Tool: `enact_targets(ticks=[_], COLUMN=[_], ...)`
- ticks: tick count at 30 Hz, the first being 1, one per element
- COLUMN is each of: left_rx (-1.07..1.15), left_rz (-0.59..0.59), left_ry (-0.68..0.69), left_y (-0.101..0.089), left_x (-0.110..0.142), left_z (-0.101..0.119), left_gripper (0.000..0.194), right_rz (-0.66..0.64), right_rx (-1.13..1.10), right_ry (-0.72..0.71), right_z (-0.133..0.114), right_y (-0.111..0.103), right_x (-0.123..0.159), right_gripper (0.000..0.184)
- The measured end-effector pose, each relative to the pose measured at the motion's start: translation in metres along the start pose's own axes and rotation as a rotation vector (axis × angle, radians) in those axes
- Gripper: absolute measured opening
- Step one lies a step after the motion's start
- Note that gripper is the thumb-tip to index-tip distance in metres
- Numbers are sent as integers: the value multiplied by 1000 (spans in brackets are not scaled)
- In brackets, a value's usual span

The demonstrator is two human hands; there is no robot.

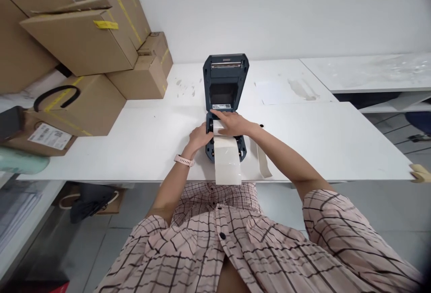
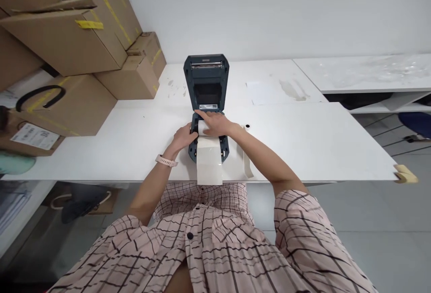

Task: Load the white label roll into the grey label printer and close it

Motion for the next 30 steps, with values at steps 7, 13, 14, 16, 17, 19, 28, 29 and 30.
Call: enact_targets(ticks=[7, 13, 14, 16, 17, 19, 28, 29, 30], left_rx=[-23, 20, 24, 35, 38, 37, 59, 56, 55], left_rz=[-55, -48, -50, -60, -66, -72, -58, -56, -55], left_ry=[-5, 31, 36, 46, 44, 32, 13, 9, 4], left_y=[3, 2, 2, 2, 2, 3, 4, 4, 4], left_x=[3, 4, 4, 5, 5, 6, 5, 5, 5], left_z=[-1, 0, 0, 1, 1, 0, -1, -1, -2], left_gripper=[53, 59, 60, 60, 60, 60, 60, 60, 59], right_rz=[-178, -42, 21, 158, 214, 283, 327, 316, 304], right_rx=[-2, -411, -472, -560, -579, -559, -377, -362, -342], right_ry=[96, -182, -188, -146, -107, -15, 229, 256, 282], right_z=[5, -9, -5, 8, 17, 36, 98, 103, 108], right_y=[1, -70, -85, -108, -115, -119, -72, -66, -60], right_x=[-17, 47, 63, 90, 101, 114, 76, 69, 63], right_gripper=[116, 110, 109, 109, 109, 109, 94, 94, 94])
Point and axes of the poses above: each hand's wrist, its own x-axis away from the middle knuckle, its own y-axis out of the palm, z = x × y, the point moved 6 cm from there along -x, towards the middle knuckle, and after that the axes turned 9 degrees about -x, right-handed, at the moved point
